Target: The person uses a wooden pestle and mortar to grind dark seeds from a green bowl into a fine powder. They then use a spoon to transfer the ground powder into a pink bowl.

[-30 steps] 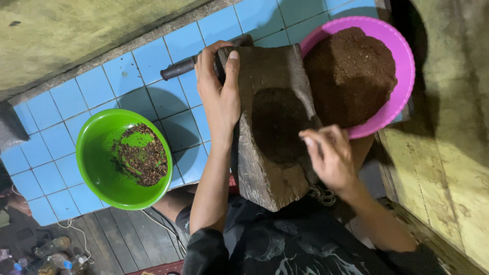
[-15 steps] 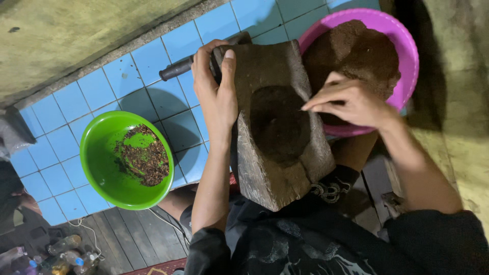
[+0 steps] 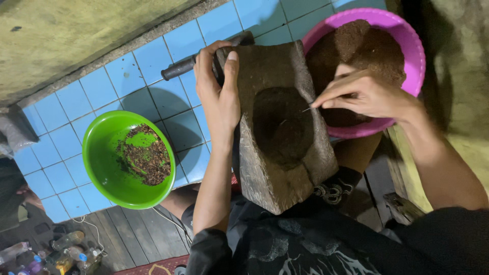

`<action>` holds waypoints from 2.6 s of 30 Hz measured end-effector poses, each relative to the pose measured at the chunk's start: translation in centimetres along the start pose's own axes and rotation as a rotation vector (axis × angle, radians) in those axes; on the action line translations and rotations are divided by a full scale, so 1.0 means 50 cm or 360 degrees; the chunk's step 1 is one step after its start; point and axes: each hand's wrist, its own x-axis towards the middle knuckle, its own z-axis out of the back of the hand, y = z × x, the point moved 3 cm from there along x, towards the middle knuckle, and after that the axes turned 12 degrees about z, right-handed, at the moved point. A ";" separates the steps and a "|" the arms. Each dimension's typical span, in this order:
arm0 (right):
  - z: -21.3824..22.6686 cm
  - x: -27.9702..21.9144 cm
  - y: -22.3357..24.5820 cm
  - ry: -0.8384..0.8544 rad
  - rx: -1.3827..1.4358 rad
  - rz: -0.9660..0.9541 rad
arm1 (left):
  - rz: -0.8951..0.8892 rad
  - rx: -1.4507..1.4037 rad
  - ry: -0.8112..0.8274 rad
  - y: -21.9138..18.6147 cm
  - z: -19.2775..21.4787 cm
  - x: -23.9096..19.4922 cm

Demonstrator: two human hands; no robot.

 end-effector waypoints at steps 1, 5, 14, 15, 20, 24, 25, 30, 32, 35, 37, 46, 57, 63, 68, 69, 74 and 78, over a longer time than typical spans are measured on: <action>0.001 -0.005 -0.007 0.0002 0.0003 0.0000 | 0.0003 0.0001 -0.0001 0.001 0.001 0.001; -0.006 0.000 -0.021 -0.0249 -0.0169 0.0215 | 0.0015 -0.0009 -0.0004 0.004 0.001 0.002; -0.001 -0.035 0.014 -0.0218 -0.0203 0.0196 | 0.0020 -0.0025 -0.0003 0.005 0.003 0.003; 0.002 -0.029 0.018 -0.0318 -0.0268 0.0273 | 0.0022 -0.0016 -0.0017 0.004 0.003 0.004; -0.047 0.005 0.005 -0.0305 -0.0221 0.0224 | 0.0011 -0.0022 -0.0009 0.006 0.004 0.004; -0.041 -0.023 0.022 -0.0207 -0.0091 0.0150 | 0.0017 -0.0002 -0.0007 0.001 0.003 0.003; -0.047 -0.025 0.009 -0.0208 -0.0084 0.0142 | 0.0025 0.0001 -0.0001 0.000 0.003 0.002; -0.069 0.016 -0.005 -0.0387 -0.0161 0.0262 | -0.0022 -0.0029 0.0013 0.001 -0.002 0.001; -0.072 0.006 -0.012 -0.0262 -0.0163 0.0222 | -0.0009 -0.0030 0.0008 -0.001 0.000 0.003; -0.047 -0.008 -0.004 -0.0091 -0.0094 0.0142 | 0.0009 -0.0026 0.0007 0.001 0.002 0.004; -0.037 -0.011 -0.006 -0.0050 -0.0031 0.0104 | 0.0005 -0.0024 0.0011 0.004 0.003 0.003; -0.060 0.014 0.001 -0.0055 -0.0026 0.0127 | 0.0011 -0.0044 0.0015 -0.005 0.004 0.001; -0.186 -0.078 0.168 -0.0625 -0.0563 0.0068 | 0.0032 -0.0032 -0.0004 -0.004 0.006 0.003; -0.179 -0.113 0.138 -0.0871 -0.0655 -0.0052 | 0.0026 -0.0004 0.0007 -0.003 0.004 0.001; -0.163 -0.166 0.143 -0.0730 -0.0709 0.0110 | 0.0000 0.0010 0.0002 0.000 0.002 0.004; -0.170 -0.163 0.147 -0.0524 -0.0767 0.0130 | -0.0001 0.0017 -0.0019 0.000 0.001 0.005; -0.138 -0.134 0.078 -0.0759 -0.0596 0.0167 | -0.0006 0.0023 -0.0002 -0.006 -0.007 0.000; -0.083 -0.083 0.035 -0.0691 -0.0431 0.0202 | -0.0016 0.0039 0.0002 -0.010 -0.013 -0.002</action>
